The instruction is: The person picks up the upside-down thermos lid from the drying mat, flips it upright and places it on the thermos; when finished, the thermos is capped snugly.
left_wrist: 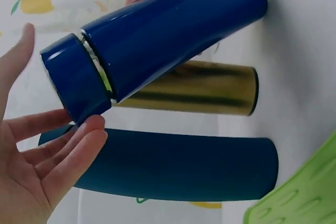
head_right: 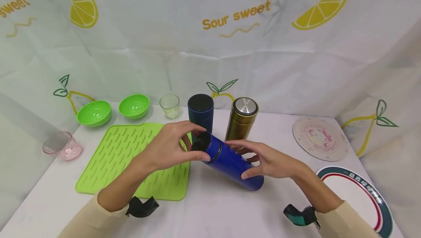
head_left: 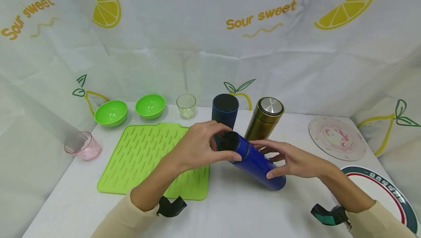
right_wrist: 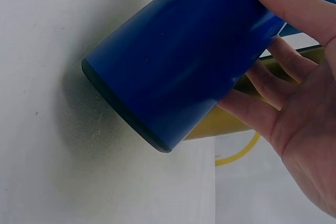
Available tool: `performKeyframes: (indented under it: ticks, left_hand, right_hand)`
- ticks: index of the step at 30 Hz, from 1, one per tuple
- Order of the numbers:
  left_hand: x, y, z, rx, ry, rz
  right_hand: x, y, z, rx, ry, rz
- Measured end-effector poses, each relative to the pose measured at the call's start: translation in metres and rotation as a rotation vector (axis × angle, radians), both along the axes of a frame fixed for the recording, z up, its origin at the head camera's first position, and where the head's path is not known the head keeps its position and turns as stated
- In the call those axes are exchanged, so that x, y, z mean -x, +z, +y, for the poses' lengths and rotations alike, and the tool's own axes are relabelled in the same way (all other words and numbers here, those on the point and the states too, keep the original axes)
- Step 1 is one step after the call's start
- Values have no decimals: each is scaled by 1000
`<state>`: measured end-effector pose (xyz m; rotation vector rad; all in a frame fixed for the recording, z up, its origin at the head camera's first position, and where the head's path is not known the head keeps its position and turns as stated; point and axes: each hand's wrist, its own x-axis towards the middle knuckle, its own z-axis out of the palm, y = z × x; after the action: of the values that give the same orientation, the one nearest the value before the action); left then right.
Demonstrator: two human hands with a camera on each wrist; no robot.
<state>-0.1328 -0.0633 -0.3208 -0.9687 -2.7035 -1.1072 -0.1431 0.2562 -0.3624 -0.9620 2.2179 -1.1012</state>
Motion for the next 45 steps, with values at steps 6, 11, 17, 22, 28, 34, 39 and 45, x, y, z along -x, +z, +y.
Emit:
performKeyframes:
  ticks: [6,11,17,22,28,34,39,45]
  left_hand:
    - [3,0,-5,-88,-179,-90]
    - [5,1,-8,-129,-295,-133]
    - [2,-2,1,-77,-89,48]
    - [-2,-7,9,-25,26,196]
    - [1,-1,-2,-86,-222,-4]
    - [2,5,-9,-75,-322,-66]
    - [-3,2,-1,22,-98,71]
    - [-3,4,1,34,-114,61]
  right_hand:
    - [0,-1,-1,4,-4,-2]
    - [0,-1,1,4,-11,1]
    - [-1,-1,1,-1,-10,11]
    - [-1,-1,0,-3,-16,10]
    - [-3,-1,-1,-8,-18,35]
    - [-5,-1,-2,-14,-25,40]
    - [-6,0,-2,-13,-26,30]
    - [-6,0,-2,-10,-15,41]
